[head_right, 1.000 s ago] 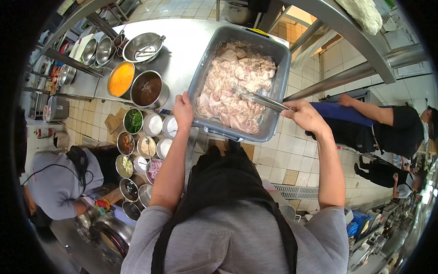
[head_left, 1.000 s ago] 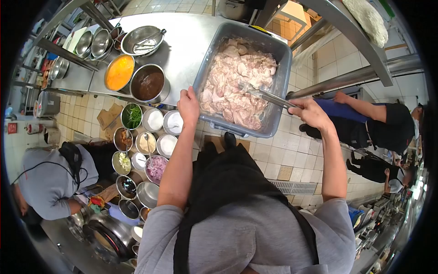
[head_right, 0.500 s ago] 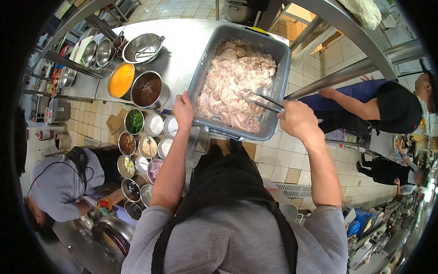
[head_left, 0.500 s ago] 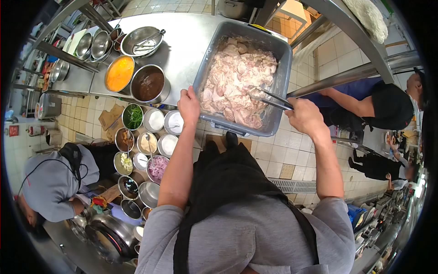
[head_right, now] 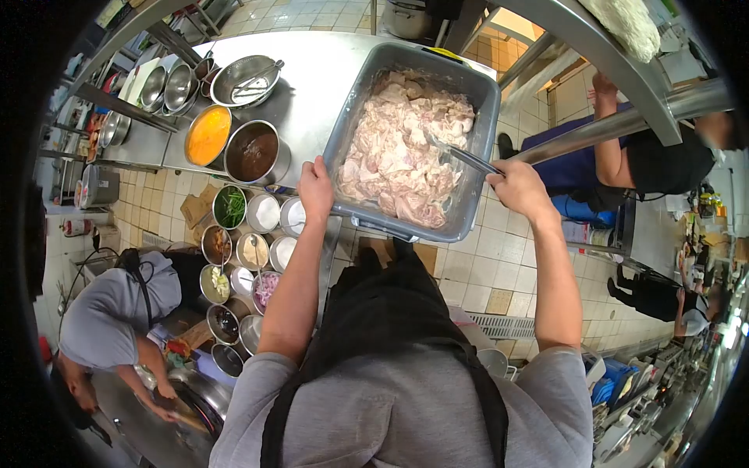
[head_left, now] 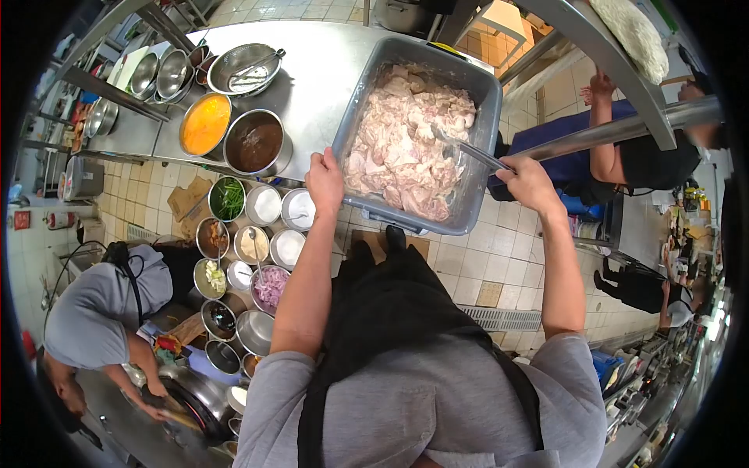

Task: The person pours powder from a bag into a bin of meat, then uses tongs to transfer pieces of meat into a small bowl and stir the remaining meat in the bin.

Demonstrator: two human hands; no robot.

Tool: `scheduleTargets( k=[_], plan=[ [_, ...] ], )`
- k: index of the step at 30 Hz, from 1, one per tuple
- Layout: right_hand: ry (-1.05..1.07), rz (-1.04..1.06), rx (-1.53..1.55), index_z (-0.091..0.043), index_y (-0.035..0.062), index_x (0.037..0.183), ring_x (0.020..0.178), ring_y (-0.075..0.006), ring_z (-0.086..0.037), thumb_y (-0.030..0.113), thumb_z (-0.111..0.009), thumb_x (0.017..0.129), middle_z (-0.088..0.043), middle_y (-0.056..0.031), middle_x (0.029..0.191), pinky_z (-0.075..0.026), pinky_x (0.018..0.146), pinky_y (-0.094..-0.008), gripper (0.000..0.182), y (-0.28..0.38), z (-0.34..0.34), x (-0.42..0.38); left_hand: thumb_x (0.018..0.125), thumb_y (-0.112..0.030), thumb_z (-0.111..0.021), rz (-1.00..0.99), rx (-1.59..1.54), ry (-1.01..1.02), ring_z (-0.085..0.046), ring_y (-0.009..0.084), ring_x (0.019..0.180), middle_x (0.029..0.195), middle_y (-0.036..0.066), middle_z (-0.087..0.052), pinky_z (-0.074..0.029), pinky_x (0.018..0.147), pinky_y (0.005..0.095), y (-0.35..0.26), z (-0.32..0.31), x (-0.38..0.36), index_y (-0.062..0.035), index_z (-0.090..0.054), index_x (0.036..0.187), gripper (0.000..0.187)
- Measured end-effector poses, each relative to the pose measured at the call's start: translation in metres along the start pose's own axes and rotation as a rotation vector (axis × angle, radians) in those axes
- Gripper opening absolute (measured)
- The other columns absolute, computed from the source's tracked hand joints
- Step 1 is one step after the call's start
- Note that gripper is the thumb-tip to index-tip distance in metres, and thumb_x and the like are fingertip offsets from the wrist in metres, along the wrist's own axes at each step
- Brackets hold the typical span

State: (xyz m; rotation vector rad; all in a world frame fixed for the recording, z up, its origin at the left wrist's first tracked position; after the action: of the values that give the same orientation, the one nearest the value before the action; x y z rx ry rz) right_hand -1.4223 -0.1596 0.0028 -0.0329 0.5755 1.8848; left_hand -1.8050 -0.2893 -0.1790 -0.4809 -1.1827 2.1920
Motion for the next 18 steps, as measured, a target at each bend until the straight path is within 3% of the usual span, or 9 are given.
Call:
scheduleTargets(
  k=[1,3,6,8,10,11,14,18],
  plan=[
    [0.03,-0.002,0.123,-0.073,-0.001,0.122,0.097,-0.0393,-0.073,0.021,-0.07,0.095,-0.075,-0.0251,0.093,-0.053,0.087,-0.0452,0.035,-0.007,0.0,0.004,0.109,-0.04,-0.054,-0.004,0.001,-0.003,-0.065,0.0536,0.079,0.076,0.028,-0.068,-0.048,0.074,0.0587,0.0,0.0,0.0,0.0014,-0.059,0.088,0.047],
    [0.211,-0.209,0.391,-0.073,-0.0045,0.121,0.095,-0.037,-0.074,0.02,-0.07,0.095,-0.077,-0.0235,0.095,-0.053,0.087,-0.0438,0.036,-0.022,-0.005,0.007,0.109,-0.04,-0.054,0.0,0.003,0.002,-0.065,0.0536,0.079,0.076,0.028,-0.068,-0.048,0.074,0.0587,-0.001,0.001,0.0,0.0015,-0.06,0.088,0.047],
    [0.32,-0.348,0.588,-0.072,-0.0093,0.118,0.094,-0.0359,-0.074,0.021,-0.071,0.095,-0.078,-0.021,0.098,-0.053,0.087,-0.0435,0.038,-0.027,-0.018,0.002,0.109,-0.04,-0.054,0.001,0.004,0.005,-0.065,0.0536,0.079,0.076,0.028,-0.068,-0.048,0.074,0.0586,-0.002,0.0,0.002,0.0018,-0.06,0.088,0.047],
    [0.253,-0.226,0.47,-0.072,-0.0094,0.118,0.095,-0.0368,-0.074,0.021,-0.071,0.094,-0.078,-0.0208,0.099,-0.053,0.087,-0.044,0.039,-0.023,-0.026,0.001,0.109,-0.04,-0.054,0.003,0.005,0.001,-0.065,0.0536,0.079,0.076,0.028,-0.068,-0.048,0.075,0.0585,-0.001,0.001,0.003,0.0021,-0.06,0.088,0.047],
    [0.089,0.037,0.176,-0.072,-0.0065,0.121,0.096,-0.0387,-0.073,0.021,-0.072,0.093,-0.077,-0.022,0.098,-0.053,0.086,-0.0447,0.039,-0.007,-0.031,-0.003,0.109,-0.04,-0.054,-0.002,0.007,0.008,-0.065,0.0536,0.08,0.076,0.029,-0.068,-0.048,0.075,0.0584,-0.002,0.0,0.004,0.0023,-0.06,0.087,0.048],
    [0.182,0.031,0.052,-0.072,-0.0023,0.12,0.101,-0.0429,-0.072,0.02,-0.071,0.093,-0.075,-0.0254,0.099,-0.054,0.09,-0.0479,0.035,0.009,-0.022,-0.002,0.109,-0.04,-0.054,-0.005,0.009,0.013,-0.065,0.0537,0.08,0.077,0.029,-0.068,-0.048,0.075,0.0584,-0.002,0.0,0.004,0.0024,-0.06,0.087,0.048],
    [0.041,-0.068,-0.089,-0.073,-0.0003,0.114,0.105,-0.0455,-0.069,0.018,-0.069,0.094,-0.073,-0.028,0.102,-0.052,0.093,-0.0513,0.028,0.032,-0.003,-0.014,0.109,-0.04,-0.053,-0.007,0.012,0.009,-0.065,0.0537,0.08,0.077,0.029,-0.068,-0.048,0.075,0.0582,-0.001,0.001,0.004,0.0025,-0.059,0.088,0.048],
    [0.023,0.012,-0.154,-0.073,-0.0019,0.107,0.106,-0.0456,-0.069,0.016,-0.067,0.093,-0.073,-0.0284,0.101,-0.052,0.095,-0.0538,0.023,0.058,0.007,-0.023,0.109,-0.04,-0.053,-0.015,0.016,0.008,-0.065,0.0537,0.081,0.077,0.029,-0.068,-0.048,0.075,0.0582,-0.002,-0.001,0.005,0.0026,-0.059,0.088,0.048]
  ],
)
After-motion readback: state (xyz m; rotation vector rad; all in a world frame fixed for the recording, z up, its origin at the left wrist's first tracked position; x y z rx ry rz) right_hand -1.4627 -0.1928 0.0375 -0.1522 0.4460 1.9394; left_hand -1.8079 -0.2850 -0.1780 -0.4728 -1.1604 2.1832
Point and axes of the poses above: each hand's wrist, its own x-axis towards the middle knuckle, its own z-axis out of the back of the hand, y = z × x, the point moved 4 cm from there along x, towards the middle knuckle
